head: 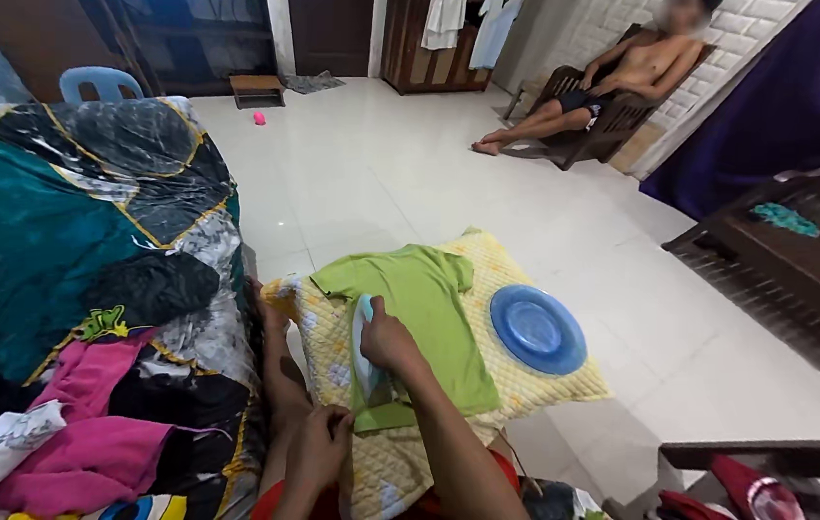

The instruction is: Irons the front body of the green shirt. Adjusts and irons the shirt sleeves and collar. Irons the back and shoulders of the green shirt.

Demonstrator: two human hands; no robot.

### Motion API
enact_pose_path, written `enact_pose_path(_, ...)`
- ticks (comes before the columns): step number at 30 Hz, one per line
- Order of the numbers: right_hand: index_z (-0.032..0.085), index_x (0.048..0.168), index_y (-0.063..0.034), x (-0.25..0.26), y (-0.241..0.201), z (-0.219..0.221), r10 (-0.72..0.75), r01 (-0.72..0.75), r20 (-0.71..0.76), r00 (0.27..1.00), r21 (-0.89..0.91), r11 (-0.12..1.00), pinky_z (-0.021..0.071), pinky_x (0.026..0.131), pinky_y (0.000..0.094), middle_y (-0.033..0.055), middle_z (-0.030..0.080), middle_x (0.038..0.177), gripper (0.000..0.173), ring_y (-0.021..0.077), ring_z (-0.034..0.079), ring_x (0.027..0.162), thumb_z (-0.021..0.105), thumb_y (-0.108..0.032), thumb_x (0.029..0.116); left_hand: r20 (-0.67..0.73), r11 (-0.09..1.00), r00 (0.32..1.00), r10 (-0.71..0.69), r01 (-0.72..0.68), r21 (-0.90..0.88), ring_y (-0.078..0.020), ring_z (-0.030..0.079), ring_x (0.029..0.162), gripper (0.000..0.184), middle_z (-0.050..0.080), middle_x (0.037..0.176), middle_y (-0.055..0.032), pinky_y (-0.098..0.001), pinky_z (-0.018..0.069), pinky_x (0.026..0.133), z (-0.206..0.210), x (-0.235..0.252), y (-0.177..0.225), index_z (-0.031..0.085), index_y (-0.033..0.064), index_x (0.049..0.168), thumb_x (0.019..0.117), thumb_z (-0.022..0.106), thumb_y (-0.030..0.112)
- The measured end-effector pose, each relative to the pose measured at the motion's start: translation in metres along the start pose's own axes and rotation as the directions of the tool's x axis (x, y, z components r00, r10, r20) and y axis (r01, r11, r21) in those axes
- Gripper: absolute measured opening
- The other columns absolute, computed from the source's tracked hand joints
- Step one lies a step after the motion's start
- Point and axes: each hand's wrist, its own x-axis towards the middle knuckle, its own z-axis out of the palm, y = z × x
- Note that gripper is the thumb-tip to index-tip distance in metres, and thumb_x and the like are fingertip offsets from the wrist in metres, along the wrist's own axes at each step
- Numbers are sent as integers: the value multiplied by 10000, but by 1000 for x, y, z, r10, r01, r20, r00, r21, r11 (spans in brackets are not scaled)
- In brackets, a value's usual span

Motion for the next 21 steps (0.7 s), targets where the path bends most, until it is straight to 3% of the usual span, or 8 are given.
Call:
enact_pose_path(4, 251, 1593, -131, 48, 8, -16, -126, 127, -17, 992, 81, 989, 577, 891, 558, 196, 705, 1140, 583, 353, 717, 1038, 469, -284, 1074, -5, 1000, 1000, 7, -7, 23, -177, 666, 753, 240, 703, 862, -12, -456, 573, 738, -4, 3, 5, 758, 169, 1076, 981, 652, 362)
enact_pose_path(7, 225, 1600, -141, 49, 9, -15, -135, 136, -12, 991, 50, 989, 583, 868, 563, 186, 709, 1108, 605, 352, 722, 1015, 462, -307, 1069, -16, 1000, 1000, -7, 8, 21, -182, 667, 741, 242, 701, 834, -16, -460, 571, 731, -2, 1, 6, 756, 168, 1076, 980, 655, 365)
enact_pose_path(15, 237, 1606, -198, -49, 39, 19, -94, 94, 64, 993, 9, 996, 597, 813, 562, 146, 712, 1051, 770, 342, 726, 944, 636, -305, 956, -49, 995, 999, 16, -21, -96, -186, 692, 880, 199, 723, 1001, -45, -458, 581, 845, 6, -2, 1, 752, 137, 1086, 982, 668, 283)
enact_pose_path(18, 263, 1598, -225, -78, 69, 11, -171, 160, 168, 971, 77, 984, 593, 820, 576, 162, 708, 1070, 730, 351, 724, 941, 645, -277, 979, -23, 995, 999, 37, -40, -96, -203, 681, 851, 183, 714, 965, -70, -458, 572, 824, 2, -3, 4, 750, 104, 1075, 985, 661, 236)
enact_pose_path(21, 334, 1569, -248, -108, 108, 2, -223, 191, 173, 959, 183, 964, 601, 803, 575, 161, 712, 1056, 700, 340, 729, 908, 687, -253, 966, -41, 998, 999, 29, -26, 51, -239, 690, 786, 226, 720, 872, -89, -501, 571, 762, -7, -8, 15, 749, 86, 1068, 974, 665, 273)
